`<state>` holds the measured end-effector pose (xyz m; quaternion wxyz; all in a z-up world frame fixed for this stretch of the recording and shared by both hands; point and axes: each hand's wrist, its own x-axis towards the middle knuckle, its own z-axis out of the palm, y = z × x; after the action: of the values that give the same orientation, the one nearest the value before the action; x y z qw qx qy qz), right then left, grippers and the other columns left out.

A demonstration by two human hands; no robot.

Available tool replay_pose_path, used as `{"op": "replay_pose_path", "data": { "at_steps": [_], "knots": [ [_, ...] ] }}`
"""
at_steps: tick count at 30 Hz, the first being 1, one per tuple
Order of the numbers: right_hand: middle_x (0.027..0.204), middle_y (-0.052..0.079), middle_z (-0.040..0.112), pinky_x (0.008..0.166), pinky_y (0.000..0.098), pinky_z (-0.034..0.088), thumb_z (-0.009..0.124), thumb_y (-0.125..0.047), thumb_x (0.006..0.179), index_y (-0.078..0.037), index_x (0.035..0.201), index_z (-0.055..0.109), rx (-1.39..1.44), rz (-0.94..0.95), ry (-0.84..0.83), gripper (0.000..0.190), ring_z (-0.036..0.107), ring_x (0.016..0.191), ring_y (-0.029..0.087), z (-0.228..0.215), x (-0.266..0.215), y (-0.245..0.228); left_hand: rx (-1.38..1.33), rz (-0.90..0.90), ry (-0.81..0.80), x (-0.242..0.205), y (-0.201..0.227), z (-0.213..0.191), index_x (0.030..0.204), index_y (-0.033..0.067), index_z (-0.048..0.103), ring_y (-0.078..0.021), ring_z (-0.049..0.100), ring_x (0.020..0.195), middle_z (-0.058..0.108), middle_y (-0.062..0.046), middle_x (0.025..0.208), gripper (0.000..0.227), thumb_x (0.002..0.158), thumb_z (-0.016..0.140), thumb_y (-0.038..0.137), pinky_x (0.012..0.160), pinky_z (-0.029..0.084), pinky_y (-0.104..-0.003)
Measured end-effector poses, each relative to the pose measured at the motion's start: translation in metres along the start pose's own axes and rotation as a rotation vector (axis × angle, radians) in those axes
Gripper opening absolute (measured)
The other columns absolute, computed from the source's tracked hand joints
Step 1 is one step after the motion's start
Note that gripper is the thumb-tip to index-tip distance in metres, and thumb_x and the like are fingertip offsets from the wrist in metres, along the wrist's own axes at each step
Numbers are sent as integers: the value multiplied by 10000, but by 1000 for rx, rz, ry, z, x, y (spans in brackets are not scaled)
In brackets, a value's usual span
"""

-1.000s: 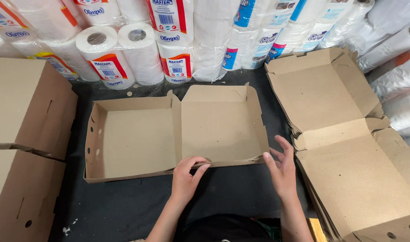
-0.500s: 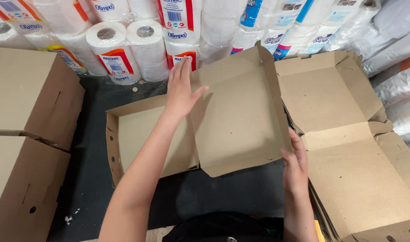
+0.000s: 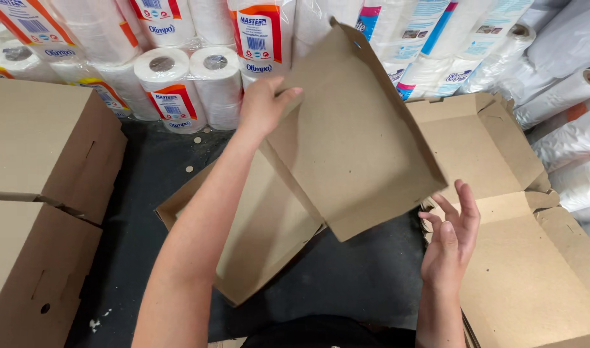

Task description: The person assembles cardboard boxes by folding the sides and tucking in the flaps by hand, repeating the process for multiple boxes and stacking the finished ones.

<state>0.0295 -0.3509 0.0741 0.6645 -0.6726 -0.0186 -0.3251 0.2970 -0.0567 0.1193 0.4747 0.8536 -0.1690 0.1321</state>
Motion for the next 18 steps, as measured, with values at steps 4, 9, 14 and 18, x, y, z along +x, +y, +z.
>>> {"op": "replay_pose_path", "data": {
  "at_steps": [4, 9, 14, 18],
  "knots": [
    [1706, 160, 274, 895, 331, 546, 517, -165, 1032, -77, 1502, 402, -22, -48, 43, 492, 541, 1316, 296, 7, -5, -1, -212, -108, 162, -16, -10, -55, 691, 216, 350, -55, 279, 645, 298, 119, 662, 466, 1007, 691, 248, 582, 230, -269],
    [1642, 220, 336, 885, 305, 571, 531, -99, 1025, -54, 1308, 505, -106, -58, -15, 287, 612, 1222, 273, 19, -10, -4, -488, -284, 394, -79, -21, -132, 743, 192, 471, -32, 367, 760, 436, 118, 769, 380, 1031, 693, 301, 703, 321, -205],
    [1576, 206, 397, 936, 296, 566, 566, -104, 997, -52, 1264, 568, -61, -11, -239, 272, 648, 1160, 213, 43, -23, 1, -657, -422, 609, -165, -23, -147, 839, 208, 546, 15, 528, 930, 581, 137, 870, 247, 1028, 683, 286, 1029, 408, -223],
    [1505, 165, 509, 940, 315, 560, 612, -220, 982, -132, 1218, 664, -105, 28, -561, 256, 613, 1206, 189, 68, -33, 5, -806, -494, 844, -217, -31, -140, 730, 247, 450, 43, 461, 807, 474, 170, 733, 394, 1006, 722, 317, 965, 432, -119]
  ]
}}
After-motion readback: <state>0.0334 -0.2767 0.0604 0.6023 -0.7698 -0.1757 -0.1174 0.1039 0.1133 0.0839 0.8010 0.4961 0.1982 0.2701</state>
